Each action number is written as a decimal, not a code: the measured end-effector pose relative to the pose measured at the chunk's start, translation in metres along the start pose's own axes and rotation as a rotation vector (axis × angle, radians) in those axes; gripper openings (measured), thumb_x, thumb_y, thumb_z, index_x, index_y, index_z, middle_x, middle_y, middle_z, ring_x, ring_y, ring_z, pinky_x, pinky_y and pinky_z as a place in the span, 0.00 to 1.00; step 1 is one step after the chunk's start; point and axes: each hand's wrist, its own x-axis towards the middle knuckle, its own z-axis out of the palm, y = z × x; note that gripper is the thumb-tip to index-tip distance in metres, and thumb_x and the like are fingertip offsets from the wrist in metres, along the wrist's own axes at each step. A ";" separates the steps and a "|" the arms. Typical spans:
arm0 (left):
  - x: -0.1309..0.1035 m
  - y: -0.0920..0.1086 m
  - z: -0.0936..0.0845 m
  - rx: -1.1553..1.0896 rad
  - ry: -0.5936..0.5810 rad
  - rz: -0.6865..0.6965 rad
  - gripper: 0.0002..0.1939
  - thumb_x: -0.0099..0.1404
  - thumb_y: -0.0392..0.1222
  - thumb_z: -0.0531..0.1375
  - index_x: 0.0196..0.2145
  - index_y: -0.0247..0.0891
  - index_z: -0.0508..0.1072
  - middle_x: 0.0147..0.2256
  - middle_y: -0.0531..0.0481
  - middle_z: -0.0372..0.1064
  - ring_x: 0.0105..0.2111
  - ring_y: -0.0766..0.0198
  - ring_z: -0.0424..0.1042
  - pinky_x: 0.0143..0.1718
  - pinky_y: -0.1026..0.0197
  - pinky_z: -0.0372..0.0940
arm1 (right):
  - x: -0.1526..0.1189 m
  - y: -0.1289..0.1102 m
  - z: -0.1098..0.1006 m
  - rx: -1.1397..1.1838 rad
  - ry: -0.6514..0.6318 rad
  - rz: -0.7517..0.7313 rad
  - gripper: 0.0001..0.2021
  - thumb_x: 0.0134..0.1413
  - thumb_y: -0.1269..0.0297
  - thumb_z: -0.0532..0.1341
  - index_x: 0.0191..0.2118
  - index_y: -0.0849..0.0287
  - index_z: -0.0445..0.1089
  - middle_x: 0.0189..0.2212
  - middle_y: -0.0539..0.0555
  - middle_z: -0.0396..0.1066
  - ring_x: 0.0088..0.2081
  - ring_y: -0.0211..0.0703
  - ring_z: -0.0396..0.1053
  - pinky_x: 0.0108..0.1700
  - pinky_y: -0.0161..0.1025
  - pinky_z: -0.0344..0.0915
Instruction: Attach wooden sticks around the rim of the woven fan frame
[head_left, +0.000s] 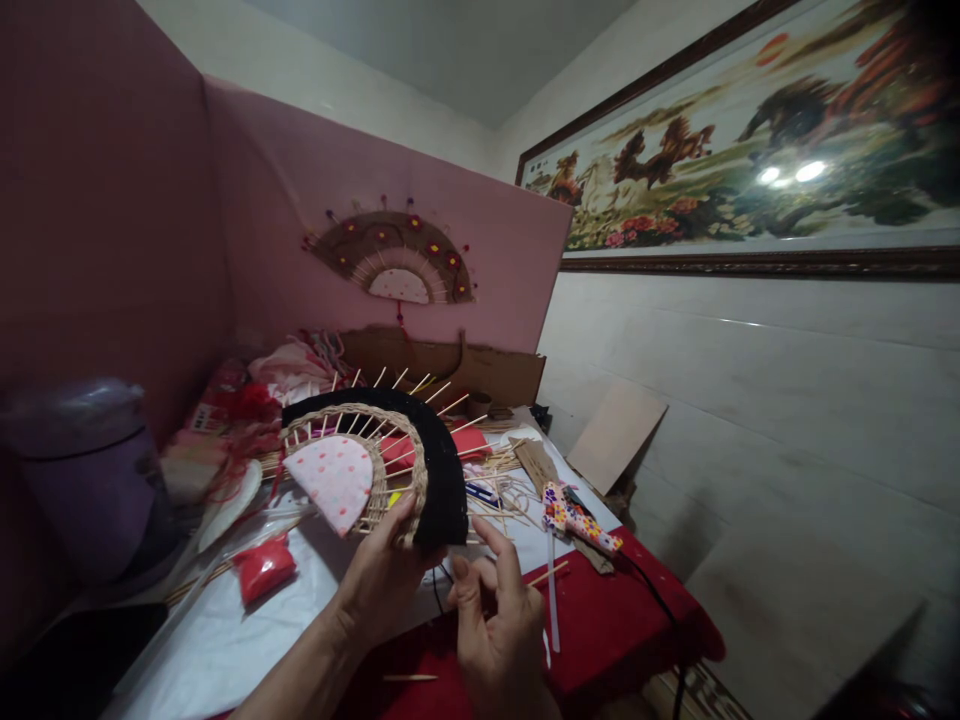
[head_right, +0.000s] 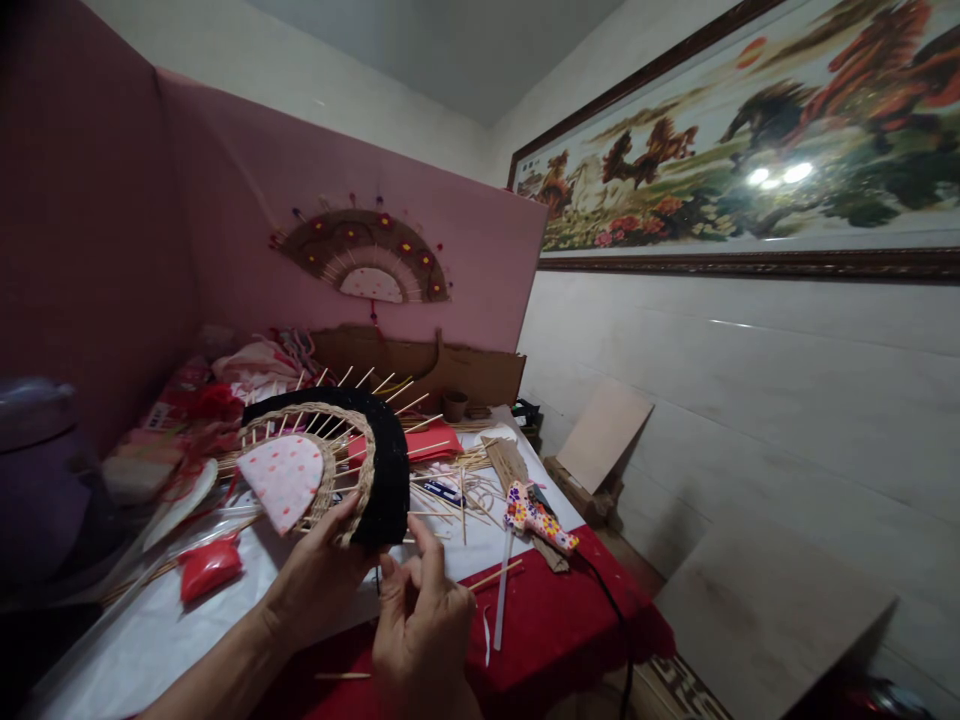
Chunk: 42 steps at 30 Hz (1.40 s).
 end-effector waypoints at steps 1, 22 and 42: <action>0.000 0.000 0.000 0.002 0.001 0.003 0.09 0.59 0.42 0.55 0.35 0.36 0.72 0.30 0.49 0.73 0.26 0.66 0.68 0.26 0.64 0.63 | 0.000 0.001 0.000 -0.007 0.006 -0.001 0.18 0.56 0.63 0.51 0.50 0.67 0.60 0.14 0.48 0.66 0.14 0.37 0.63 0.18 0.30 0.56; -0.001 0.006 -0.004 -0.120 0.025 0.010 0.07 0.58 0.38 0.57 0.34 0.36 0.73 0.30 0.49 0.74 0.29 0.63 0.71 0.28 0.61 0.65 | 0.020 0.010 -0.023 0.621 0.086 0.600 0.13 0.49 0.55 0.58 0.38 0.58 0.62 0.25 0.50 0.65 0.21 0.32 0.61 0.16 0.25 0.50; -0.006 0.006 0.001 -0.173 0.020 -0.011 0.06 0.58 0.36 0.57 0.32 0.35 0.74 0.31 0.47 0.75 0.30 0.63 0.72 0.32 0.60 0.67 | 0.055 0.005 -0.012 0.986 -0.514 0.788 0.12 0.41 0.64 0.65 0.24 0.61 0.60 0.11 0.42 0.56 0.11 0.24 0.50 0.12 0.23 0.41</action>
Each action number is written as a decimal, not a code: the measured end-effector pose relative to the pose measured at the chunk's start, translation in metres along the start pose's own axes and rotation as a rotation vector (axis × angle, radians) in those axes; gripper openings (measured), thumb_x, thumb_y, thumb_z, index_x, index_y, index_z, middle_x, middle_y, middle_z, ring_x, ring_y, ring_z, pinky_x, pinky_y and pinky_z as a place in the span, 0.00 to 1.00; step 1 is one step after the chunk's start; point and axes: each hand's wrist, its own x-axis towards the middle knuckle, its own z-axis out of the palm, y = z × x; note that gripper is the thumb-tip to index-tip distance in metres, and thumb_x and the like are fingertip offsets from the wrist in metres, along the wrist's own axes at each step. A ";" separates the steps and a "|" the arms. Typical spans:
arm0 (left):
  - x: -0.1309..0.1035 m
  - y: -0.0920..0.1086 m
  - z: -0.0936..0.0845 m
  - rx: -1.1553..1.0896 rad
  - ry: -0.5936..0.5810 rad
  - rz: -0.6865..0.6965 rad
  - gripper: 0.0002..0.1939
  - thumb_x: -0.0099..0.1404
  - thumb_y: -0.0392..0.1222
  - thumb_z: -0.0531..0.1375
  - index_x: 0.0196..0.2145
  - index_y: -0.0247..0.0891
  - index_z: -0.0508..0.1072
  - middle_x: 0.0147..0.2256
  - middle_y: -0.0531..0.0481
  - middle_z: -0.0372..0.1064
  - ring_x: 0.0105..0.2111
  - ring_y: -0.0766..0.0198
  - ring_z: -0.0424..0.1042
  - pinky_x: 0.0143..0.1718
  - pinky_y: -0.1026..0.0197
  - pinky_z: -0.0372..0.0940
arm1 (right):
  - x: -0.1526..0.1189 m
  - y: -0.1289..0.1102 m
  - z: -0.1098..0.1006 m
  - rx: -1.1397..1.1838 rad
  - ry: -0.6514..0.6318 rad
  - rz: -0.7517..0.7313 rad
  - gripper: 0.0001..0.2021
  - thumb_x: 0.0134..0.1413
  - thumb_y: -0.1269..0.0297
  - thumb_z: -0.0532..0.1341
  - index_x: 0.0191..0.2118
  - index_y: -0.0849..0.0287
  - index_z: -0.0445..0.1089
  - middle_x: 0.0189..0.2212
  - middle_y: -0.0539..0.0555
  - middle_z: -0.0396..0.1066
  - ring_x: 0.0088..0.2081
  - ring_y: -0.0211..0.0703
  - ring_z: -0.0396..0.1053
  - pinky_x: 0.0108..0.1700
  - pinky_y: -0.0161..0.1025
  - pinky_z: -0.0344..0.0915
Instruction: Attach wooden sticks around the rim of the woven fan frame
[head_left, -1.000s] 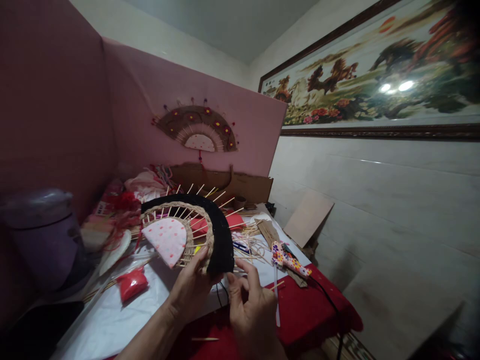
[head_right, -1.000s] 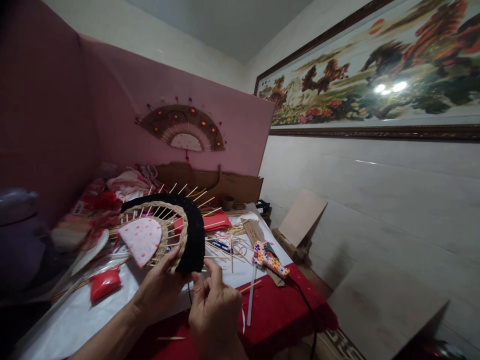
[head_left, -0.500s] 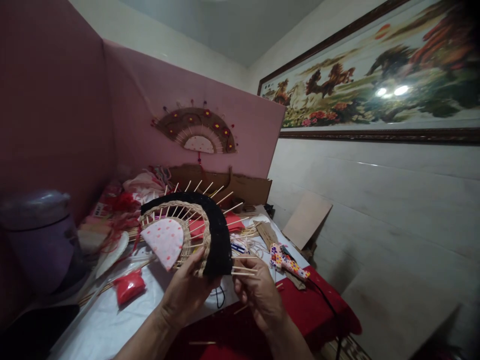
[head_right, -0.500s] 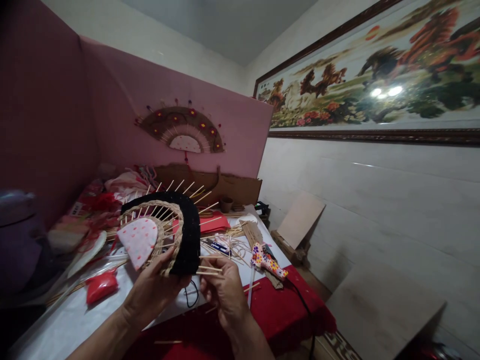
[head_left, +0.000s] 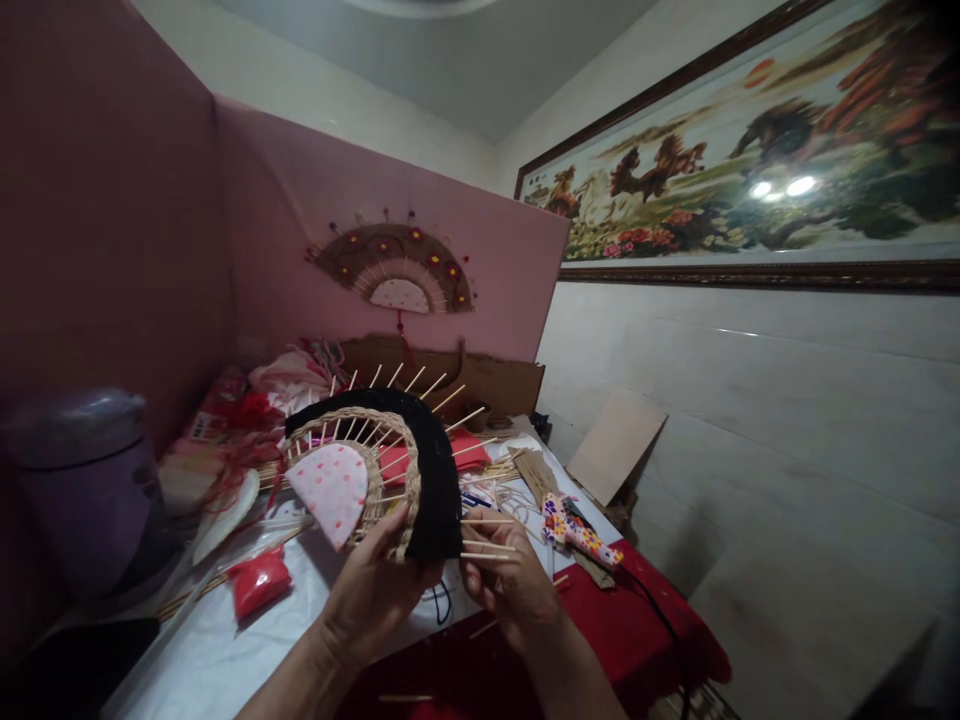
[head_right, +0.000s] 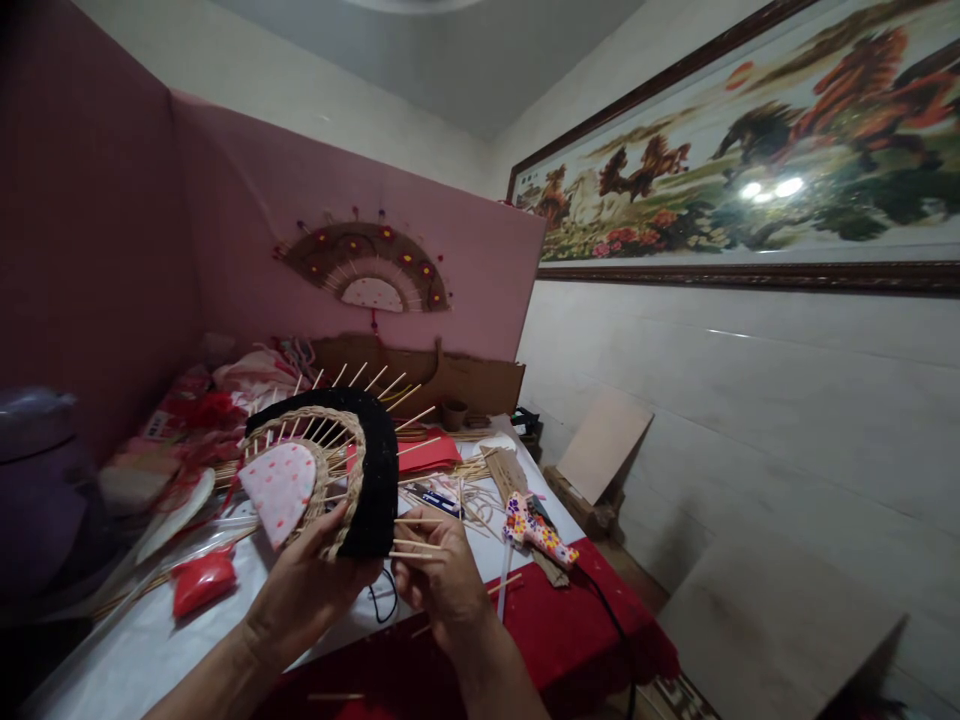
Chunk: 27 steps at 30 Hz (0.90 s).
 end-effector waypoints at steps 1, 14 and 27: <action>0.000 0.000 0.000 0.001 -0.002 0.003 0.06 0.58 0.36 0.57 0.32 0.35 0.74 0.31 0.47 0.75 0.30 0.63 0.72 0.31 0.61 0.67 | 0.000 0.000 0.000 0.001 0.000 -0.001 0.12 0.41 0.64 0.65 0.24 0.61 0.59 0.11 0.42 0.56 0.12 0.24 0.50 0.12 0.23 0.42; 0.002 -0.004 -0.003 0.044 -0.031 0.003 0.07 0.57 0.38 0.58 0.33 0.35 0.73 0.30 0.48 0.73 0.27 0.65 0.71 0.30 0.63 0.66 | 0.001 0.006 -0.004 -0.034 0.071 -0.048 0.13 0.41 0.59 0.65 0.27 0.61 0.62 0.11 0.41 0.55 0.11 0.24 0.48 0.13 0.24 0.40; 0.002 -0.005 0.004 0.066 -0.057 0.031 0.10 0.60 0.38 0.54 0.36 0.35 0.73 0.31 0.48 0.73 0.33 0.62 0.71 0.34 0.62 0.65 | -0.010 0.039 0.007 -0.053 0.144 -0.286 0.13 0.37 0.63 0.67 0.33 0.58 0.71 0.30 0.52 0.70 0.30 0.39 0.66 0.35 0.36 0.63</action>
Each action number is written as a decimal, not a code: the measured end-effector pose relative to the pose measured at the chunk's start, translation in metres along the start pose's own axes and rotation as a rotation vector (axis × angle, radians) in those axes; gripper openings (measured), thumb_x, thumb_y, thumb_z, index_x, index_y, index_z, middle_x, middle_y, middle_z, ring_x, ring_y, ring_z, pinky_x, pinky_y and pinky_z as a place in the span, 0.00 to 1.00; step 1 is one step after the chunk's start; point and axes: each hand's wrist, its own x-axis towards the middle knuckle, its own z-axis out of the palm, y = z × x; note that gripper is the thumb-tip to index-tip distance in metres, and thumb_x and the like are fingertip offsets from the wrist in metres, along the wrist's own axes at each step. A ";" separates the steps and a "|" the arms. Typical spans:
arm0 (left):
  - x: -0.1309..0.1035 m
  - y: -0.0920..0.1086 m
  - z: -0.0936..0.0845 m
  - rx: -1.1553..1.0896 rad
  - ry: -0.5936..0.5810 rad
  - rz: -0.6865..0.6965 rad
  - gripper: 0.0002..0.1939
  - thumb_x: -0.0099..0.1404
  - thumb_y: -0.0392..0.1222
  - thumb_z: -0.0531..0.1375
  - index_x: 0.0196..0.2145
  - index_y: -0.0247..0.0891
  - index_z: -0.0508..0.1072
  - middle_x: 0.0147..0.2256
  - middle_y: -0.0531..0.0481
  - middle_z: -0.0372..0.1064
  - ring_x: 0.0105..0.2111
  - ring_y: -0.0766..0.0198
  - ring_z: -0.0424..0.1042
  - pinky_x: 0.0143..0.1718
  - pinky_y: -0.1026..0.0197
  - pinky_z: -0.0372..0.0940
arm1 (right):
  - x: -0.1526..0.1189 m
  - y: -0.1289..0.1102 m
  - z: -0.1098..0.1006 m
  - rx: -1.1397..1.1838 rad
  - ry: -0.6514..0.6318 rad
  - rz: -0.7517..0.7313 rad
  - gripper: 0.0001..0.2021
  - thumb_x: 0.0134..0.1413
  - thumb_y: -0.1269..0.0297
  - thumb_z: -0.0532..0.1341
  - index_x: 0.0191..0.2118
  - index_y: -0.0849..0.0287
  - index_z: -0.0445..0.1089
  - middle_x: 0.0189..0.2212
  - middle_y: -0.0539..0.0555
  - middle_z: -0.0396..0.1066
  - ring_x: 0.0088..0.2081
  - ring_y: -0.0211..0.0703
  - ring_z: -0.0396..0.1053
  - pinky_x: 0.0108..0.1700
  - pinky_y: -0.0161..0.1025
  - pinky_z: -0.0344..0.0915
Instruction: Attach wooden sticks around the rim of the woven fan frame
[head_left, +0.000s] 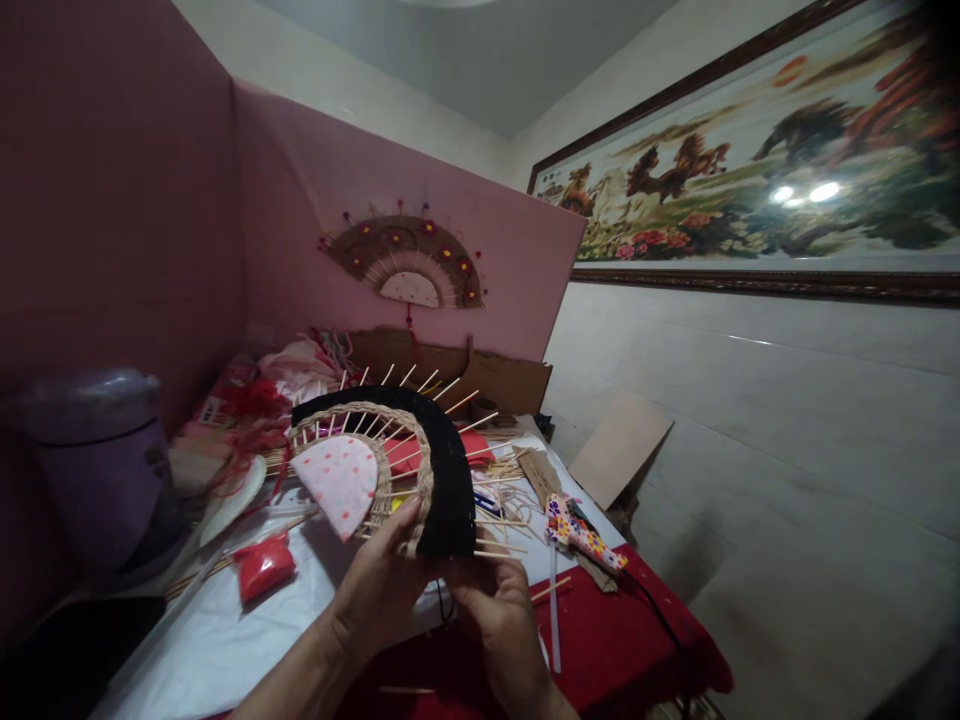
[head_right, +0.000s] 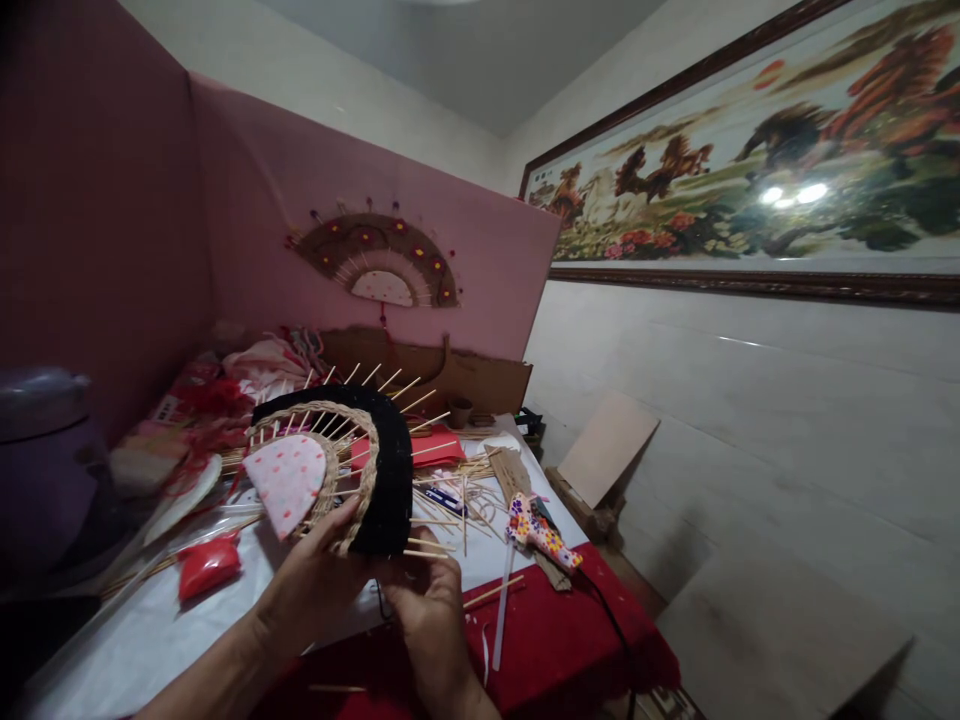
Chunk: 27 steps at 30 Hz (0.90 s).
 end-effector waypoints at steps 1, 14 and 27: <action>-0.001 0.000 0.000 0.015 -0.009 0.013 0.10 0.60 0.38 0.54 0.36 0.35 0.73 0.31 0.48 0.74 0.33 0.62 0.71 0.35 0.62 0.65 | 0.000 0.002 0.001 -0.042 0.014 -0.029 0.12 0.36 0.63 0.67 0.31 0.59 0.72 0.31 0.53 0.70 0.33 0.41 0.66 0.38 0.37 0.63; -0.002 0.001 -0.005 0.110 -0.041 0.008 0.12 0.59 0.44 0.55 0.34 0.35 0.74 0.27 0.49 0.73 0.27 0.62 0.71 0.30 0.62 0.64 | -0.010 0.017 0.004 -0.457 0.120 -0.221 0.10 0.47 0.59 0.61 0.22 0.58 0.69 0.23 0.51 0.66 0.30 0.40 0.62 0.36 0.36 0.59; -0.002 -0.001 -0.002 0.099 -0.074 0.047 0.14 0.59 0.41 0.56 0.43 0.37 0.70 0.36 0.46 0.73 0.32 0.61 0.72 0.37 0.59 0.65 | -0.015 0.030 -0.002 -0.012 0.105 0.129 0.17 0.44 0.51 0.61 0.25 0.58 0.57 0.12 0.40 0.52 0.12 0.24 0.41 0.13 0.25 0.39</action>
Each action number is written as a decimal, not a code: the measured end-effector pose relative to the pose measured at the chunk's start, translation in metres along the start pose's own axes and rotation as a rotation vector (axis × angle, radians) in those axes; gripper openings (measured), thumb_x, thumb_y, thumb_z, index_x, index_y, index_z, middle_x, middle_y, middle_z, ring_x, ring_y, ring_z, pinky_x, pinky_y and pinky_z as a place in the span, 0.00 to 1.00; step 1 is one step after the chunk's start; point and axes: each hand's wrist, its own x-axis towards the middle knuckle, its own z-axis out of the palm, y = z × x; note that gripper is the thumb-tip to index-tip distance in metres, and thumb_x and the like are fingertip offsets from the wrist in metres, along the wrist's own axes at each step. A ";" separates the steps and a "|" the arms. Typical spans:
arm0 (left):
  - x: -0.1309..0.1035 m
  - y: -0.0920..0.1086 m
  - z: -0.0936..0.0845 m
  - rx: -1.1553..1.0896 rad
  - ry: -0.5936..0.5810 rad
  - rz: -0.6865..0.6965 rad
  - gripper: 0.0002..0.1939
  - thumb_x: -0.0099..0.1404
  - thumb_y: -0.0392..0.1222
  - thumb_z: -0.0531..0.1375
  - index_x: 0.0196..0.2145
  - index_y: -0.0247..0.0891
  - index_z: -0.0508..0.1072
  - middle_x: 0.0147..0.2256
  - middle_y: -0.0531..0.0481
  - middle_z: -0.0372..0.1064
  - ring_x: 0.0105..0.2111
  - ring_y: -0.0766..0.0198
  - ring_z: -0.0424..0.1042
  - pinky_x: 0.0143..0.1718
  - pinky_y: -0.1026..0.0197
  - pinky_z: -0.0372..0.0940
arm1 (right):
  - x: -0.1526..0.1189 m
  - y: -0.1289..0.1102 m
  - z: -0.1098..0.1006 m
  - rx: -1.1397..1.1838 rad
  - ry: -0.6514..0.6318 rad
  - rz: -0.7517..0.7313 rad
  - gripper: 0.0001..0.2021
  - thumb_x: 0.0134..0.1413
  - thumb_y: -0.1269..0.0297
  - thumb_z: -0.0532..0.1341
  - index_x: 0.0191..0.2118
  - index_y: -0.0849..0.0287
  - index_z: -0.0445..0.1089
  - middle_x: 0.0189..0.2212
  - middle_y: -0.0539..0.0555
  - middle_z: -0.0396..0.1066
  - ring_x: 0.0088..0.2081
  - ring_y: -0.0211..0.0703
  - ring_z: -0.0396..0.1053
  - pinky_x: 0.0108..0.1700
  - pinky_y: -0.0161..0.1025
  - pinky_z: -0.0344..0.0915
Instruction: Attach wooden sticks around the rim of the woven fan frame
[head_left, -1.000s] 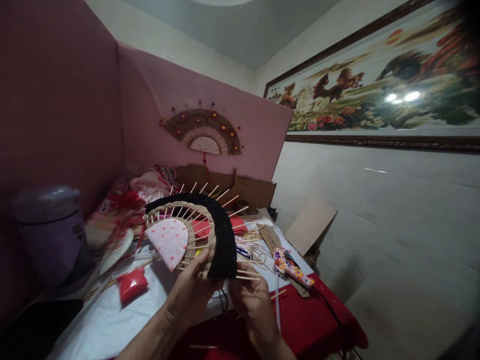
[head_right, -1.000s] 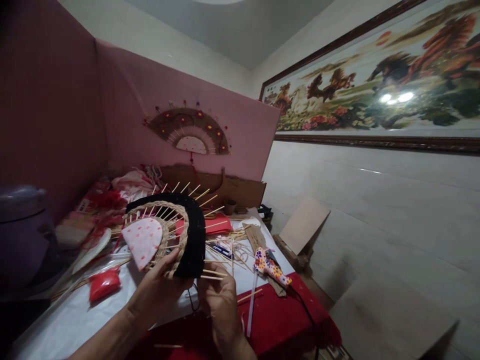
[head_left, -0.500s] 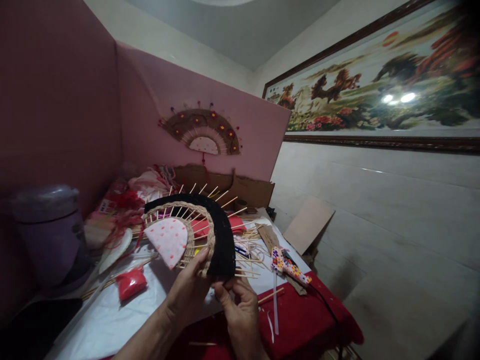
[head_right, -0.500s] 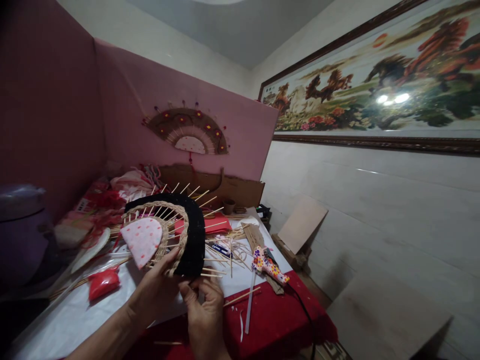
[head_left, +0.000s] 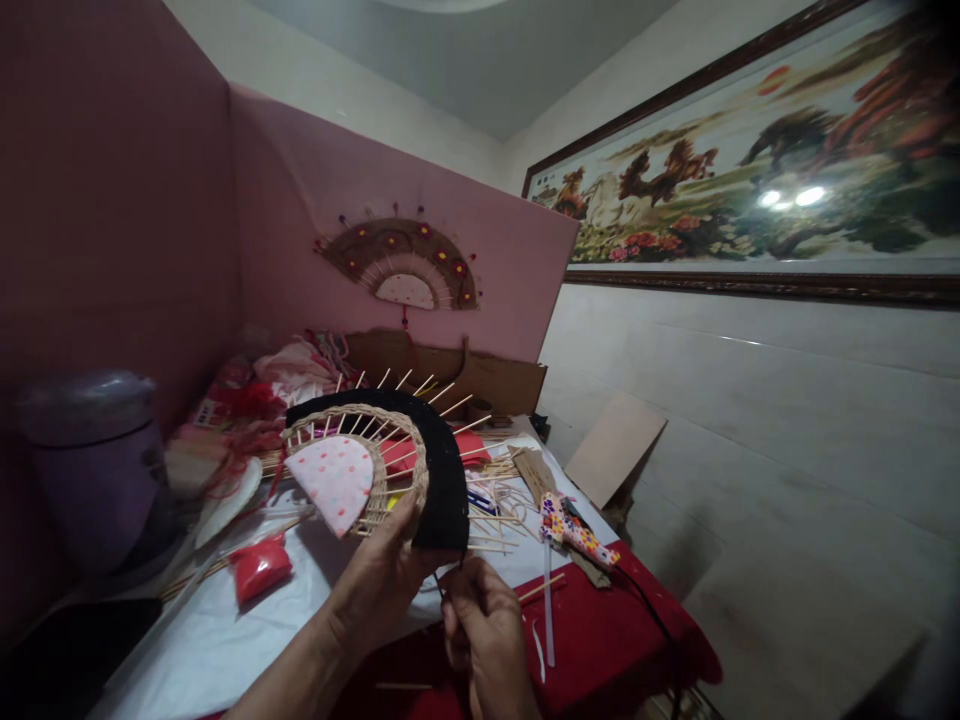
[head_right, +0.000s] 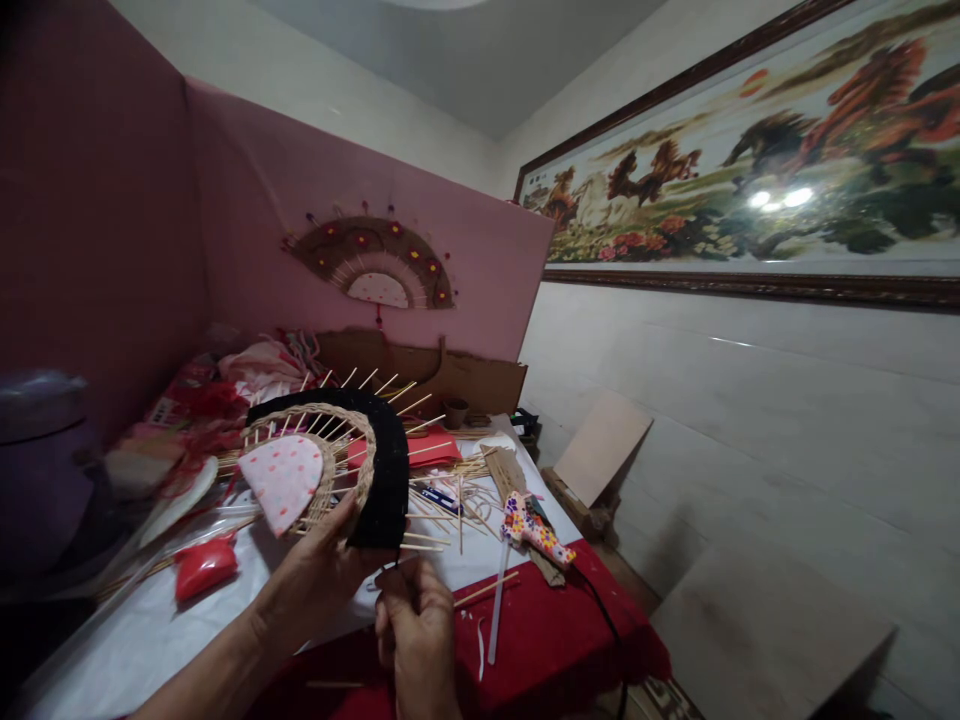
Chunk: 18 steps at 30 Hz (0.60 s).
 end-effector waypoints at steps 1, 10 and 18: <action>-0.001 0.000 0.000 0.005 -0.023 0.003 0.14 0.58 0.40 0.57 0.43 0.38 0.70 0.37 0.46 0.73 0.33 0.61 0.71 0.37 0.58 0.64 | 0.000 -0.002 -0.001 -0.016 0.003 -0.003 0.17 0.44 0.50 0.61 0.24 0.58 0.57 0.11 0.40 0.51 0.12 0.24 0.40 0.13 0.25 0.39; -0.001 0.000 -0.004 0.008 -0.014 -0.069 0.10 0.58 0.38 0.56 0.37 0.35 0.74 0.38 0.45 0.72 0.34 0.60 0.70 0.39 0.56 0.62 | 0.003 -0.013 -0.015 -0.055 0.056 -0.048 0.15 0.43 0.52 0.62 0.24 0.59 0.62 0.13 0.40 0.46 0.14 0.26 0.39 0.15 0.26 0.38; 0.000 -0.002 -0.004 0.014 -0.084 -0.051 0.12 0.61 0.37 0.53 0.40 0.37 0.73 0.37 0.44 0.73 0.34 0.61 0.70 0.38 0.56 0.62 | 0.011 -0.020 -0.020 -0.047 0.025 -0.172 0.11 0.48 0.58 0.60 0.34 0.60 0.69 0.27 0.52 0.66 0.28 0.37 0.61 0.30 0.32 0.59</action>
